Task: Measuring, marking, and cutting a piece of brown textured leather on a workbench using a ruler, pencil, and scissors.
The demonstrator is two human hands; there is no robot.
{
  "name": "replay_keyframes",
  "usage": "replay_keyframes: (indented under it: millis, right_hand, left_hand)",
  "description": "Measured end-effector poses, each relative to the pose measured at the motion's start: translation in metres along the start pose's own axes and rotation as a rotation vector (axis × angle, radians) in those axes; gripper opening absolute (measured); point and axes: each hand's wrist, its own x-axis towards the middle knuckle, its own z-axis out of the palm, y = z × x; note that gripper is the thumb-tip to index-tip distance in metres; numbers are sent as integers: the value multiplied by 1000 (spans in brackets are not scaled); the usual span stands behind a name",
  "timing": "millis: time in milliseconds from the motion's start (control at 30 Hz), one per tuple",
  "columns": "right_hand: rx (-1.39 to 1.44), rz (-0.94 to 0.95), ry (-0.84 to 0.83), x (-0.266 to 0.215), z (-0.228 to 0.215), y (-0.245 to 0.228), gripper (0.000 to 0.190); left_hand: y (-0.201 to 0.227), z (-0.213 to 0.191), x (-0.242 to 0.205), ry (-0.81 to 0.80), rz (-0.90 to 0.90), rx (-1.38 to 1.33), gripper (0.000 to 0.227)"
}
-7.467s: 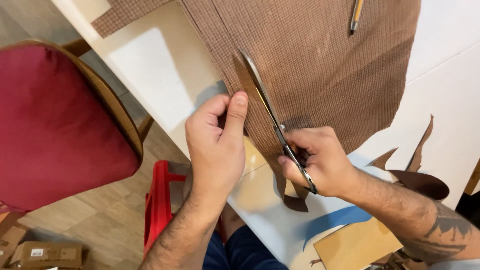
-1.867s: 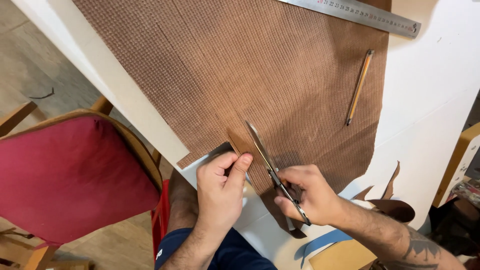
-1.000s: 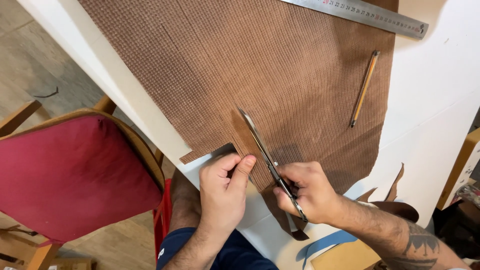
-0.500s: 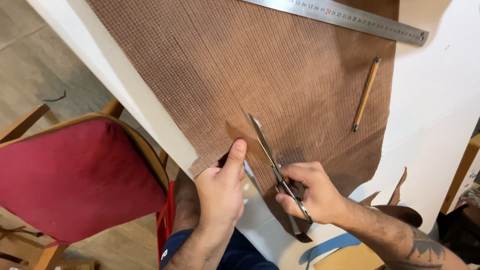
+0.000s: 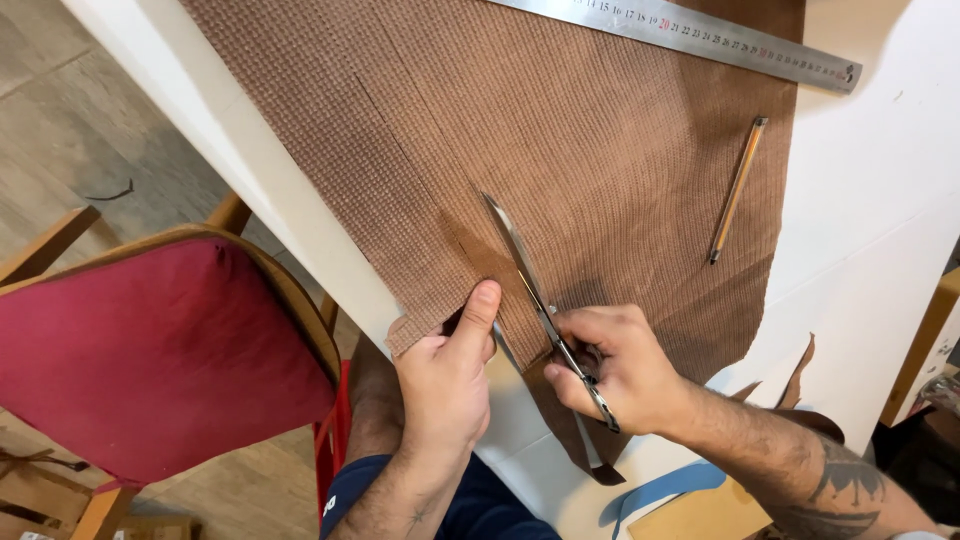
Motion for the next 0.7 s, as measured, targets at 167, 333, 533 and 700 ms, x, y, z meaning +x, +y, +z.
replay_keyframes:
  millis: [167, 333, 533, 700]
  right_hand:
    - [-28, -3, 20, -6, 4, 8, 13]
    - [-20, -18, 31, -9, 5, 9, 14]
    - [-19, -41, 41, -11, 5, 10, 19]
    - [22, -71, 14, -6, 0, 12, 17]
  left_hand:
    - [2, 1, 0, -21, 6, -7, 29]
    - [1, 1, 1, -23, 21, -11, 25]
    - [8, -4, -5, -15, -4, 62, 27]
    - [57, -24, -17, -164, 178, 418, 21]
